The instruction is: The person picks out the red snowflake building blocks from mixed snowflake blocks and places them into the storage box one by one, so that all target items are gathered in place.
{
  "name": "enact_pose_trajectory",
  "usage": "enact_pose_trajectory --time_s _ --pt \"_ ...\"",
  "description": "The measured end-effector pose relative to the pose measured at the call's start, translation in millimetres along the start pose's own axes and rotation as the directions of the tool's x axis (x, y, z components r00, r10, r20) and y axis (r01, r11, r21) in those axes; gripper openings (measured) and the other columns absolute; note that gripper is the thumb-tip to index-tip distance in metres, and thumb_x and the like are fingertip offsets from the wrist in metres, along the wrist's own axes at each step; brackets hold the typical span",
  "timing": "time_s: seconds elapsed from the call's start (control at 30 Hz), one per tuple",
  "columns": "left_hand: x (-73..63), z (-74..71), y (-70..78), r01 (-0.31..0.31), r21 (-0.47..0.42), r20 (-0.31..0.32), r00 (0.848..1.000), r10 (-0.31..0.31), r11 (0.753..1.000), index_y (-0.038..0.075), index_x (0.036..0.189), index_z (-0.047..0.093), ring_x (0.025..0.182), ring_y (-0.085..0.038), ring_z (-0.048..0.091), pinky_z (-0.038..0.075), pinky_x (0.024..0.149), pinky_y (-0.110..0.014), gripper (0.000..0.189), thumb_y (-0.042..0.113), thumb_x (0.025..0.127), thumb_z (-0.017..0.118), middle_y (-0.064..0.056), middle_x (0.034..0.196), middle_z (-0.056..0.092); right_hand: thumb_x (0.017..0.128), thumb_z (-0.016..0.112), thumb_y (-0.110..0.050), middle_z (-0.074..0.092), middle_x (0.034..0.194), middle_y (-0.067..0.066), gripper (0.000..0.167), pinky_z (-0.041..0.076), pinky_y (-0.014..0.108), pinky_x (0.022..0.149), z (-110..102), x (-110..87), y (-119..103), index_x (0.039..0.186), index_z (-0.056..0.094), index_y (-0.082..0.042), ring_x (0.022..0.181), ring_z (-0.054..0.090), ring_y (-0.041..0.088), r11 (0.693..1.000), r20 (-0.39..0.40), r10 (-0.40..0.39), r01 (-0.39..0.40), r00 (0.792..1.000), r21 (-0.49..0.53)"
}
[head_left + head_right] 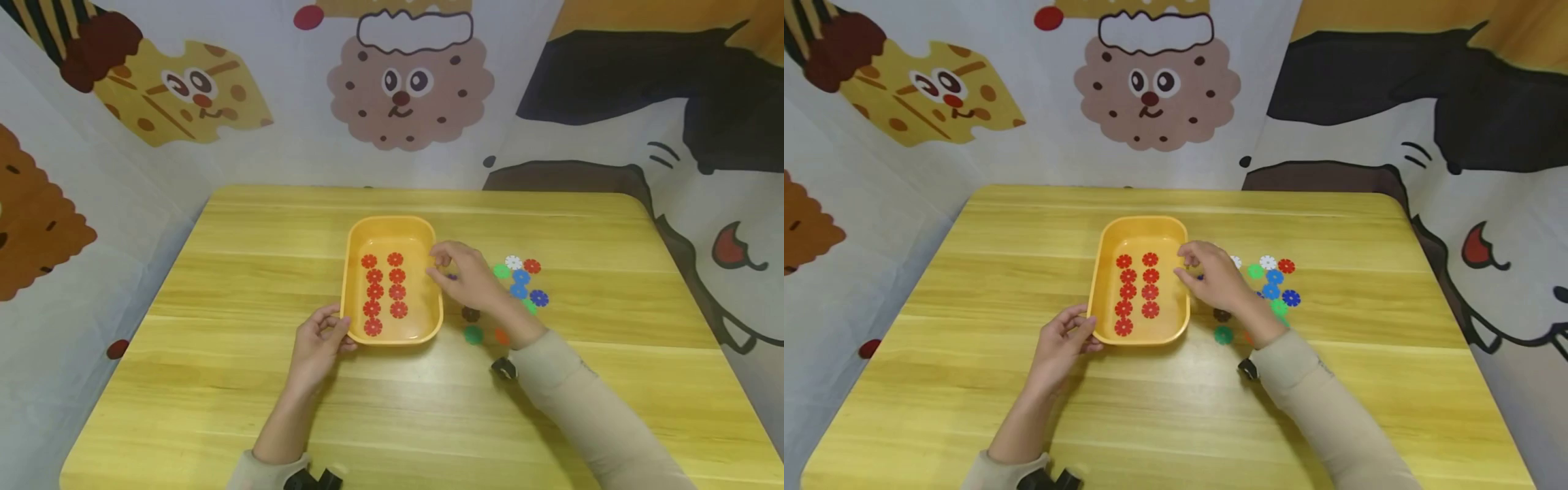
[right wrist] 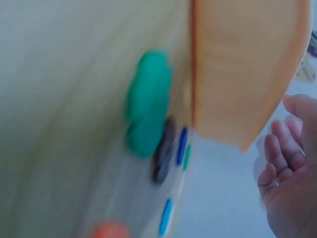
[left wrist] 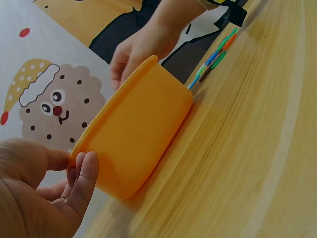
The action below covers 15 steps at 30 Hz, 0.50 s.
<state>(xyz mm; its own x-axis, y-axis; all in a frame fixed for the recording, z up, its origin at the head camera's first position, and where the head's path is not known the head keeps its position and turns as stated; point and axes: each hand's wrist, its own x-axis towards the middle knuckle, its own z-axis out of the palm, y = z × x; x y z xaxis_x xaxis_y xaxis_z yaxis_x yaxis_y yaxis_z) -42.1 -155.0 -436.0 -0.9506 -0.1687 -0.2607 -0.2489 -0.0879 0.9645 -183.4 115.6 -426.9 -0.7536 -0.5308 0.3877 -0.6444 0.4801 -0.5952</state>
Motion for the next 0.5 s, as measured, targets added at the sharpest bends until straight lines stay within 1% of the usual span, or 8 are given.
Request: enact_pose_trajectory --time_s 0.13,0.2,0.33,0.43,0.5 --pt "0.0 -0.5 0.5 0.001 -0.001 0.005 1.000 -0.001 1.000 -0.008 0.135 0.050 0.073 -0.015 0.067 0.067 0.071 -0.029 0.037 0.001 0.100 0.060 -0.021 0.104 0.059 0.093 0.075 -0.014 0.065 0.100 0.012 0.032 0.059 0.043 0.083 -7.7 -7.4 11.2 0.117 0.063 0.004 0.093 0.060 0.026 0.993 -0.006 0.118 -0.118 0.993 0.003" --pt "0.4 -0.7 0.7 0.005 -0.001 0.001 1.000 -0.005 1.000 -0.007 0.135 0.051 0.073 -0.015 0.067 0.067 0.072 -0.028 0.037 0.001 0.100 0.060 -0.021 0.104 0.059 0.093 0.075 -0.016 0.065 0.104 0.014 0.035 0.059 0.045 0.086 -11.4 -10.5 15.1 0.119 0.062 0.004 0.096 0.060 0.028 0.988 -0.007 0.153 -0.153 0.988 0.003" --pt "0.7 -1.0 0.0 0.007 0.000 -0.002 1.000 -0.007 1.000 -0.007 0.135 0.051 0.074 -0.015 0.067 0.067 0.072 -0.028 0.037 0.000 0.100 0.060 -0.020 0.103 0.059 0.092 0.076 -0.018 0.065 0.107 0.016 0.037 0.059 0.050 0.088 -17.1 -15.2 22.3 0.119 0.062 0.003 0.098 0.061 0.031 0.986 -0.021 0.163 -0.163 0.986 -0.021" --pt "0.8 -1.3 -0.7 0.004 0.006 -0.001 1.000 -0.004 1.000 -0.007 0.135 0.051 0.074 -0.016 0.067 0.067 0.071 -0.029 0.037 0.000 0.100 0.060 -0.020 0.103 0.059 0.091 0.077 -0.019 0.065 0.106 0.016 0.037 0.059 0.051 0.088 -21.3 -18.4 28.7 0.118 0.062 0.002 0.098 0.061 0.032 0.985 -0.024 0.162 -0.163 0.987 -0.049" --pt "1.0 -1.6 -1.3 0.003 0.012 -0.002 1.000 -0.003 1.000 -0.007 0.135 0.051 0.074 -0.016 0.067 0.067 0.071 -0.029 0.036 0.000 0.100 0.060 -0.021 0.103 0.059 0.092 0.077 -0.020 0.065 0.107 0.016 0.039 0.058 0.050 0.087 -24.0 -20.7 33.4 0.120 0.062 0.002 0.098 0.061 0.032 0.984 -0.018 0.165 -0.166 0.986 -0.067"
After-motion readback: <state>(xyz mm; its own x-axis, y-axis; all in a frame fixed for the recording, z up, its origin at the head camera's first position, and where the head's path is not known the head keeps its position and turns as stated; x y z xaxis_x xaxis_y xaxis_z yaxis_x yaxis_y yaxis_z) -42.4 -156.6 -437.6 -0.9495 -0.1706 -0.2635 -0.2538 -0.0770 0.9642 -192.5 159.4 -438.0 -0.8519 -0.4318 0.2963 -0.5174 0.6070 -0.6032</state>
